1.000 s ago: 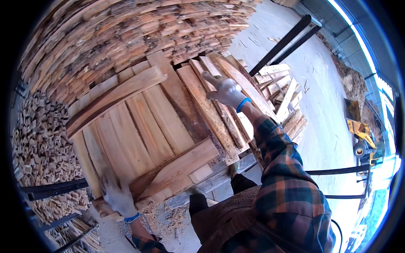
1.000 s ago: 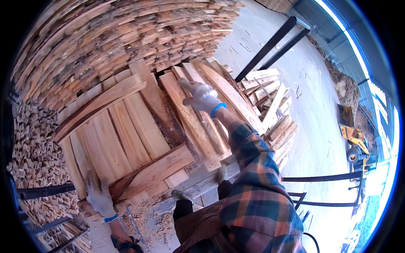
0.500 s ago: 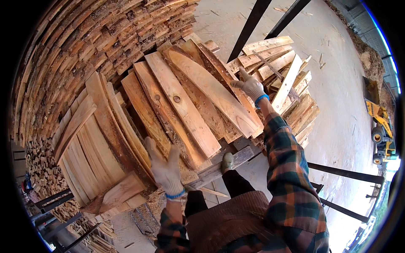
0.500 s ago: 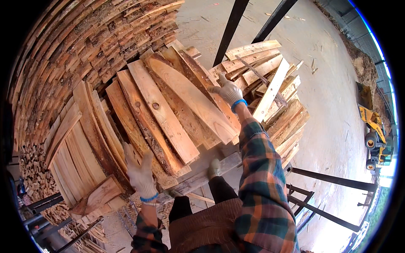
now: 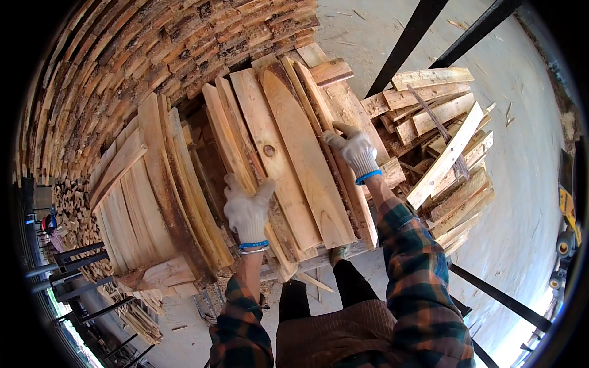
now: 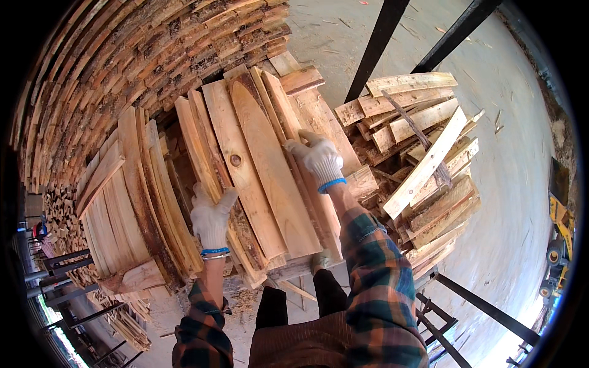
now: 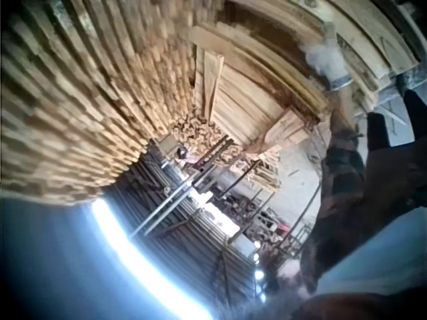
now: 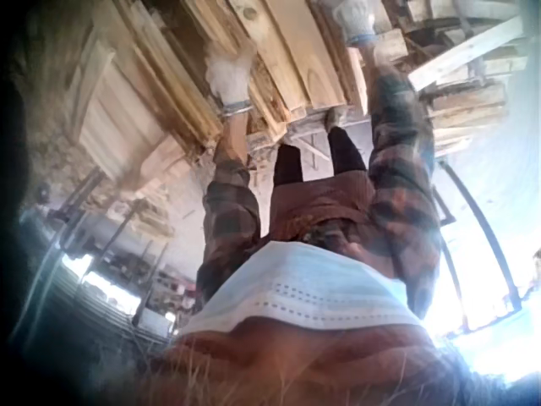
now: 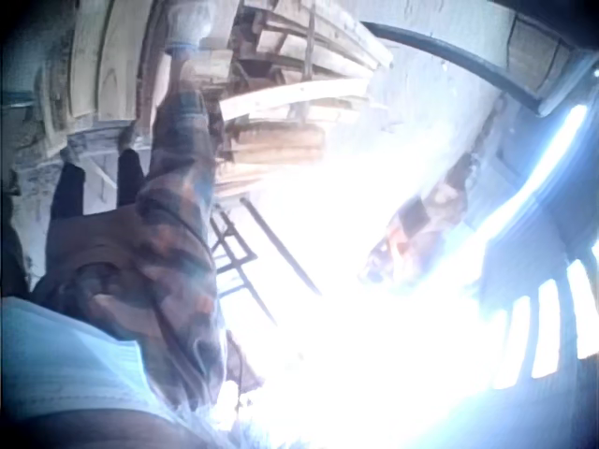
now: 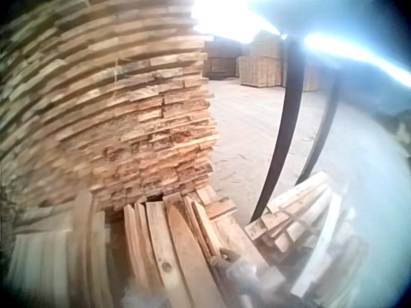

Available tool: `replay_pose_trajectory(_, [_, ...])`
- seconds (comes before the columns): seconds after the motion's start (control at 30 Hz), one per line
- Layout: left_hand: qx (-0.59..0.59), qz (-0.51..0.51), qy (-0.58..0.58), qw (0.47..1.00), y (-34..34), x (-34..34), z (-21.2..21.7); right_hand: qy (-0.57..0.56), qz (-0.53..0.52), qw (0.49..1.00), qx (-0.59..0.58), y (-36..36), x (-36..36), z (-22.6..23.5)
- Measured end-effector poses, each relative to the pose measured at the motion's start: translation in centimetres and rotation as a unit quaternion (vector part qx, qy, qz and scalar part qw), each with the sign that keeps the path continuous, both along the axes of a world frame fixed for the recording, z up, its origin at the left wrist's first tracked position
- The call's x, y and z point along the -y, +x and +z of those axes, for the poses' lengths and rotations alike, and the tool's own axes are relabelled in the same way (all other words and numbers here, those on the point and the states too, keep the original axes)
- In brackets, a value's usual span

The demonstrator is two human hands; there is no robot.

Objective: The person stacks wooden planks and boards in a lumber yard. They pick up individual pieces of wood from a pile and arrange them vertically on a metal rack, creating a neat stack.

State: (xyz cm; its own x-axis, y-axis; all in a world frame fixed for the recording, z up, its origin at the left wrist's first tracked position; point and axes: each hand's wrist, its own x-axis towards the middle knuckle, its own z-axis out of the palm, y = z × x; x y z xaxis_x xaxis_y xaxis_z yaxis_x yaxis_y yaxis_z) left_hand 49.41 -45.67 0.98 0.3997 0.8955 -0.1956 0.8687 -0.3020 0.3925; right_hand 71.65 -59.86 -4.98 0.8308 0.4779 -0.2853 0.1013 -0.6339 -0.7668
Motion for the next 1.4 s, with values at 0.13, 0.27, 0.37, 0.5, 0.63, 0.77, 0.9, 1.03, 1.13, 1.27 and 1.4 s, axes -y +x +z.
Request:
replay_pose_trajectory(0.13, [0.082,0.004,-0.029,0.996,0.4,-0.7,-3.2,0.152,-0.238,0.956,-0.078,0.7,1.2,-3.7])
replay_pose_trajectory(0.27, [0.235,0.062,-0.024,0.97,-2.4,-2.3,-9.4,0.118,-0.101,0.979,-0.135,-0.3,1.0,-2.0])
replay_pose_trajectory(0.37, [0.139,0.009,-0.067,0.988,-2.1,-2.0,-6.6,-0.031,0.001,0.977,-0.212,-0.3,1.1,2.1])
replay_pose_trajectory(0.5, [0.095,0.026,-0.108,0.989,-2.2,-3.3,-5.6,0.155,0.072,0.976,-0.136,-1.2,1.2,0.9])
replay_pose_trajectory(0.63, [0.303,0.051,-0.229,0.924,-3.8,-5.3,-8.8,0.311,0.032,0.926,-0.213,-2.6,0.4,0.0])
replay_pose_trajectory(0.77, [0.5,-0.007,-0.331,0.8,-7.8,-8.3,-14.1,0.168,0.067,0.943,-0.279,-2.7,0.7,5.0])
replay_pose_trajectory(0.9, [0.561,0.074,-0.407,0.717,-9.6,-7.0,-18.4,0.231,0.03,0.928,-0.292,-1.3,2.5,3.1])
replay_pose_trajectory(1.03, [0.54,0.044,-0.41,0.734,-10.3,-4.4,-16.7,0.029,0.098,0.991,-0.089,-2.2,4.3,2.9])
replay_pose_trajectory(1.13, [0.468,0.154,-0.372,0.787,-2.8,-0.8,-6.0,0.092,0.056,0.994,-0.027,-0.3,7.1,-0.3])
replay_pose_trajectory(1.27, [0.245,0.105,-0.191,0.945,-3.7,-0.1,-3.0,-0.074,0.024,0.997,0.02,-5.3,2.7,4.9])
replay_pose_trajectory(1.4, [0.064,0.065,-0.06,0.994,-0.3,1.4,0.5,-0.072,0.084,0.985,0.134,-7.6,1.5,6.4])
